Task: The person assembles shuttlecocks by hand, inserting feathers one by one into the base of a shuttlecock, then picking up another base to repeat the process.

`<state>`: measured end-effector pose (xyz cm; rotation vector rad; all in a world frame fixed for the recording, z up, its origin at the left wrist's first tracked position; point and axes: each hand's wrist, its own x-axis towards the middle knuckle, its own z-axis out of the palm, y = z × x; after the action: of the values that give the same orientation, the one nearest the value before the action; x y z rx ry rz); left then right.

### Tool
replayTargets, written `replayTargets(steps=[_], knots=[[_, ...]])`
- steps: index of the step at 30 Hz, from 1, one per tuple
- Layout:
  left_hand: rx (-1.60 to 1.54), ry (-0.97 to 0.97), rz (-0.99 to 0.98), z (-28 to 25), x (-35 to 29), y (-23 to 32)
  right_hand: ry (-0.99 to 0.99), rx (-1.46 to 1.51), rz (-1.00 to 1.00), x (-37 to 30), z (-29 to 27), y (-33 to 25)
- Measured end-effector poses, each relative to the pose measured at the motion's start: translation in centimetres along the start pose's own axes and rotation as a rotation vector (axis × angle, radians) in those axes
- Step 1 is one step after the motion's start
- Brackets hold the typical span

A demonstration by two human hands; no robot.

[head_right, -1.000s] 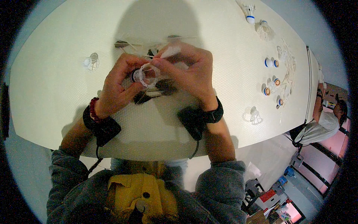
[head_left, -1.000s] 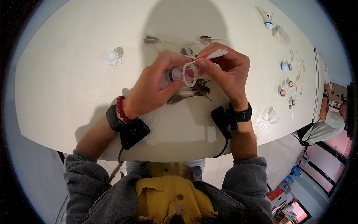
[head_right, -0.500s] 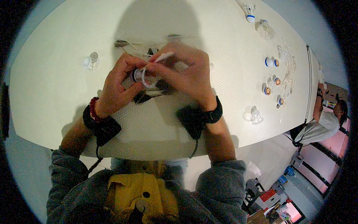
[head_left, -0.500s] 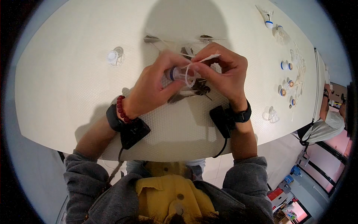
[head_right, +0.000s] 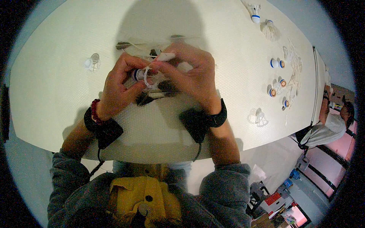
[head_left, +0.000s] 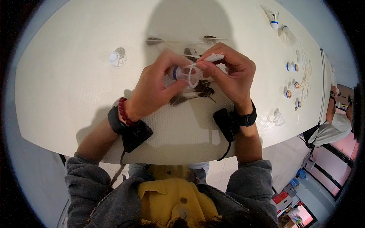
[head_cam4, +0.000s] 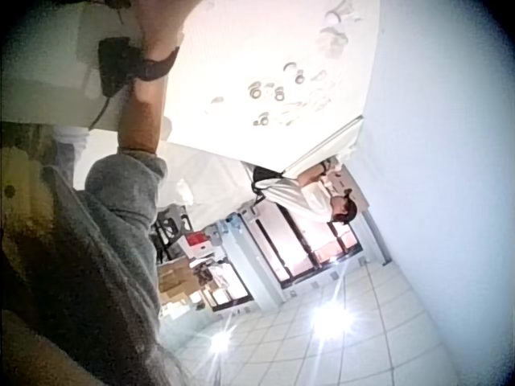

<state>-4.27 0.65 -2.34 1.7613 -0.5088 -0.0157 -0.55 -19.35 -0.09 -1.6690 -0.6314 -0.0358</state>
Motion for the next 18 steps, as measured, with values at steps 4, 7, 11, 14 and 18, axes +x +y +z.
replayTargets(steps=[4,7,11,14,18], knots=[[0.089,-0.013,0.007,-0.2,0.1,0.6,-0.013,-0.134,-0.022,0.1,0.1,-0.6],[0.069,-0.002,-0.011,0.0,-0.1,0.2,0.002,-0.097,-0.128,0.2,0.4,-0.4],[-0.024,0.042,-0.023,0.3,-0.3,-0.5,0.005,-0.109,-0.069,0.2,0.7,-0.6],[0.074,-0.006,-0.046,-0.1,-0.2,0.4,0.023,-0.126,-0.126,0.1,0.5,-0.3],[-0.012,0.054,-0.015,0.0,-0.1,0.4,0.038,-0.151,-0.106,0.0,0.4,-0.2]])
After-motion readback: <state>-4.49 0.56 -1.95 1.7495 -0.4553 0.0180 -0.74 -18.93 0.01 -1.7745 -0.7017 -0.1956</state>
